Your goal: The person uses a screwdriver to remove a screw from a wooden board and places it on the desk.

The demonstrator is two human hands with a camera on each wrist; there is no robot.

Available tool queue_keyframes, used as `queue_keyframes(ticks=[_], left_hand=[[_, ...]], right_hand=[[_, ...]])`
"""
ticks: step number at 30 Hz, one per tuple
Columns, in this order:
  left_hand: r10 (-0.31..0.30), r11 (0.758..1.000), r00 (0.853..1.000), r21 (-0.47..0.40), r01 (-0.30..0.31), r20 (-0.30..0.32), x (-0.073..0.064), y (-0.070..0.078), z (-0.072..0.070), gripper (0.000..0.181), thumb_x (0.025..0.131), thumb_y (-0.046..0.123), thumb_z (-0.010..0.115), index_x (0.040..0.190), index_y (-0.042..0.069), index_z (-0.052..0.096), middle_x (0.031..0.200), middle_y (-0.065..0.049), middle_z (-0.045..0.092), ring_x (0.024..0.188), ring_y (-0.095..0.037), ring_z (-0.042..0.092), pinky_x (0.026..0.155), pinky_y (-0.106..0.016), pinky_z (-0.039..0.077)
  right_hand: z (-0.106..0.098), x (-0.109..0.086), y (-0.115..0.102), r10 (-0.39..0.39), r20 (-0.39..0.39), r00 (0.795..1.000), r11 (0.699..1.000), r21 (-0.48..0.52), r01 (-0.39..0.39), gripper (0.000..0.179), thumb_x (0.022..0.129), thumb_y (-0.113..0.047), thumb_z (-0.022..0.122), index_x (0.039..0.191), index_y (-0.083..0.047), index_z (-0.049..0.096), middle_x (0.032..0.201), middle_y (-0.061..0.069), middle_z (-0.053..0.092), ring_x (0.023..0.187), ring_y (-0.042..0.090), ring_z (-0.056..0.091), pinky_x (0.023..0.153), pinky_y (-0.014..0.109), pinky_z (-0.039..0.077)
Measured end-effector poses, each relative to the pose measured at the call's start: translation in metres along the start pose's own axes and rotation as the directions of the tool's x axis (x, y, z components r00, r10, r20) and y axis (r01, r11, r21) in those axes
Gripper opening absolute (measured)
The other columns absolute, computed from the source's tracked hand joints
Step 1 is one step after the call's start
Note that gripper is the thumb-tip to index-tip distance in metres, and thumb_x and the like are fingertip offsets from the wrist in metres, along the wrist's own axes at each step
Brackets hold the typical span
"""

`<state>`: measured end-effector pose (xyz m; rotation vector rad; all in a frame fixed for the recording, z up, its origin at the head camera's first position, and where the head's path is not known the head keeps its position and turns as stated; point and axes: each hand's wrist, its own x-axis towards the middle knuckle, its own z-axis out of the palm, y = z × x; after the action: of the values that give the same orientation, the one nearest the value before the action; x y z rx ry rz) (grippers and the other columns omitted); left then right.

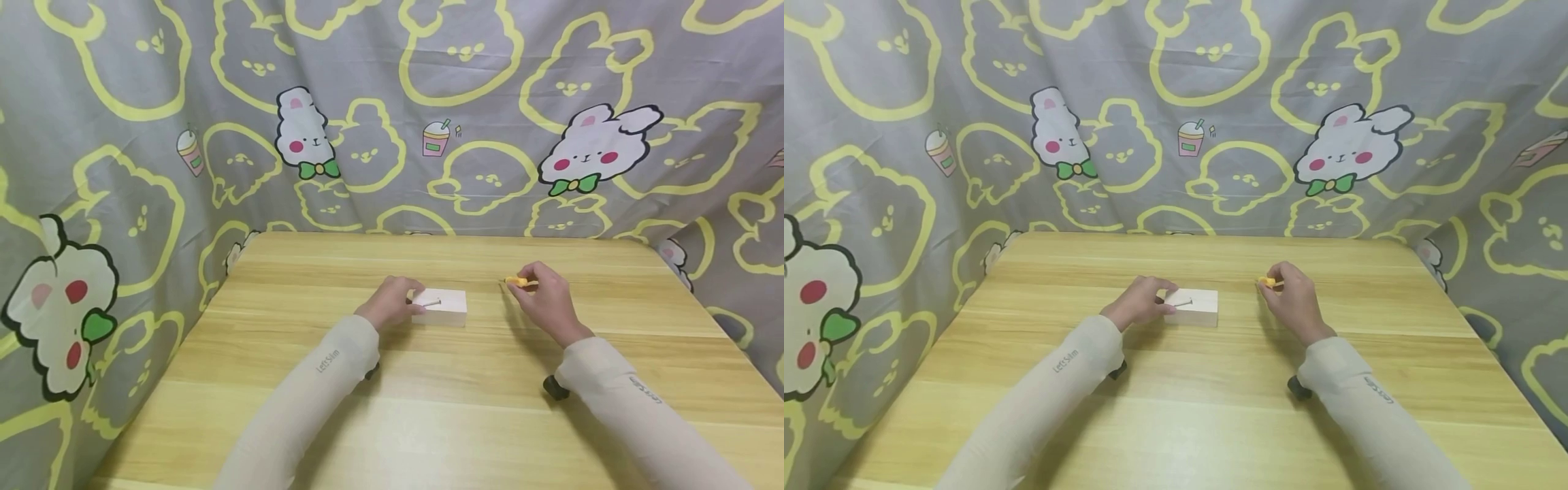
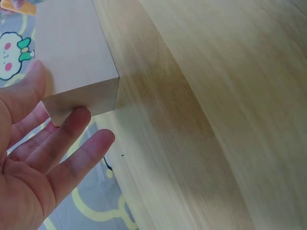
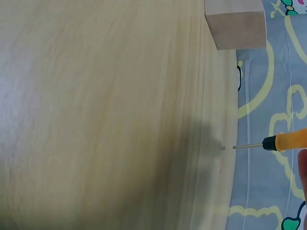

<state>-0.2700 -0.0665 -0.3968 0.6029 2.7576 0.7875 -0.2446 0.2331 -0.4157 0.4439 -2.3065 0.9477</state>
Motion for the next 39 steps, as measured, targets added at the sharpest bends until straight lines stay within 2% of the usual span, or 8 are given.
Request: queue_keyframes(ticks=[4,10,12,23,30,33,37,39], left_hand=[[-0.004,1.0,1.0,-0.01,0.004,-0.001,0.0,0.0,0.001,0.048,0.086,0.024,0.075,0.13,0.008,0.061,0.135,-0.008,0.057,0.112,-0.021,0.06,0.102,-0.034,0.044],[-0.002,1.0,1.0,-0.031,0.002,-0.008,0.0,0.001,0.0,0.047,0.085,0.021,0.076,0.128,0.007,0.062,0.134,-0.01,0.058,0.102,-0.02,0.065,0.094,-0.031,0.05],[-0.001,1.0,1.0,-0.024,0.001,-0.01,0.0,0.001,0.0,0.047,0.085,0.022,0.076,0.128,0.007,0.062,0.134,-0.01,0.058,0.103,-0.02,0.065,0.094,-0.031,0.05],[-0.015,1.0,1.0,0.008,0.015,0.0,0.002,0.001,0.001,0.052,0.086,0.025,0.074,0.132,0.009,0.059,0.135,-0.01,0.057,0.11,-0.023,0.062,0.102,-0.035,0.045],[-0.027,1.0,1.0,-0.015,0.027,0.004,0.004,0.002,0.002,0.052,0.086,0.025,0.075,0.133,0.01,0.058,0.139,-0.009,0.054,0.129,-0.026,0.048,0.108,-0.038,0.037],[-0.036,0.999,0.999,-0.025,0.036,0.01,0.003,0.003,0.001,0.053,0.086,0.025,0.075,0.134,0.01,0.058,0.139,-0.009,0.054,0.128,-0.026,0.049,0.108,-0.039,0.037],[-0.047,0.998,0.999,-0.032,0.048,0.021,0.002,0.004,0.001,0.053,0.086,0.024,0.075,0.134,0.011,0.057,0.14,-0.008,0.053,0.123,-0.025,0.054,0.108,-0.039,0.038],[-0.049,0.998,0.999,-0.034,0.05,0.022,0.002,0.004,0.001,0.054,0.086,0.024,0.075,0.135,0.011,0.056,0.14,-0.008,0.052,0.123,-0.026,0.053,0.108,-0.039,0.037]], right_hand=[[0.0,-0.001,0.002,0.002,0.008,1.0,1.0,-0.007,-0.002,0.025,0.076,0.008,0.078,0.086,0.004,0.055,0.083,0.017,0.063,0.076,0.032,0.065,0.065,0.004,0.047],[-0.002,-0.003,0.005,0.006,0.018,1.0,1.0,-0.018,-0.006,0.025,0.076,0.008,0.078,0.085,0.004,0.056,0.083,0.016,0.063,0.076,0.033,0.065,0.062,0.037,0.058],[-0.002,-0.005,0.006,0.006,0.021,1.0,1.0,-0.016,-0.005,0.025,0.075,0.009,0.078,0.085,0.004,0.055,0.082,0.016,0.062,0.075,0.033,0.065,0.061,0.041,0.058],[-0.006,-0.009,0.01,0.009,0.038,0.999,1.0,-0.03,-0.008,0.027,0.073,0.011,0.079,0.084,0.004,0.055,0.082,0.016,0.062,0.076,0.032,0.064,0.062,0.015,0.054],[-0.007,-0.011,0.013,-0.001,0.043,0.999,0.998,-0.055,0.003,0.025,0.071,0.013,0.077,0.081,0.002,0.056,0.082,0.014,0.061,0.076,0.03,0.063,0.064,0.005,0.047],[-0.008,-0.011,0.013,0.009,0.044,0.999,0.997,-0.073,-0.006,0.022,0.072,0.011,0.075,0.084,0.004,0.058,0.082,0.015,0.061,0.076,0.03,0.062,0.064,0.014,0.053],[-0.009,-0.012,0.011,0.062,0.058,0.996,0.988,-0.142,-0.053,0.02,0.073,0.008,0.074,0.089,0.006,0.061,0.083,0.019,0.062,0.074,0.032,0.06,0.063,0.042,0.056],[-0.01,-0.012,0.01,0.097,0.082,0.992,0.98,-0.182,-0.081,0.021,0.075,0.005,0.072,0.092,0.007,0.061,0.083,0.02,0.062,0.074,0.033,0.059,0.064,0.044,0.053]])
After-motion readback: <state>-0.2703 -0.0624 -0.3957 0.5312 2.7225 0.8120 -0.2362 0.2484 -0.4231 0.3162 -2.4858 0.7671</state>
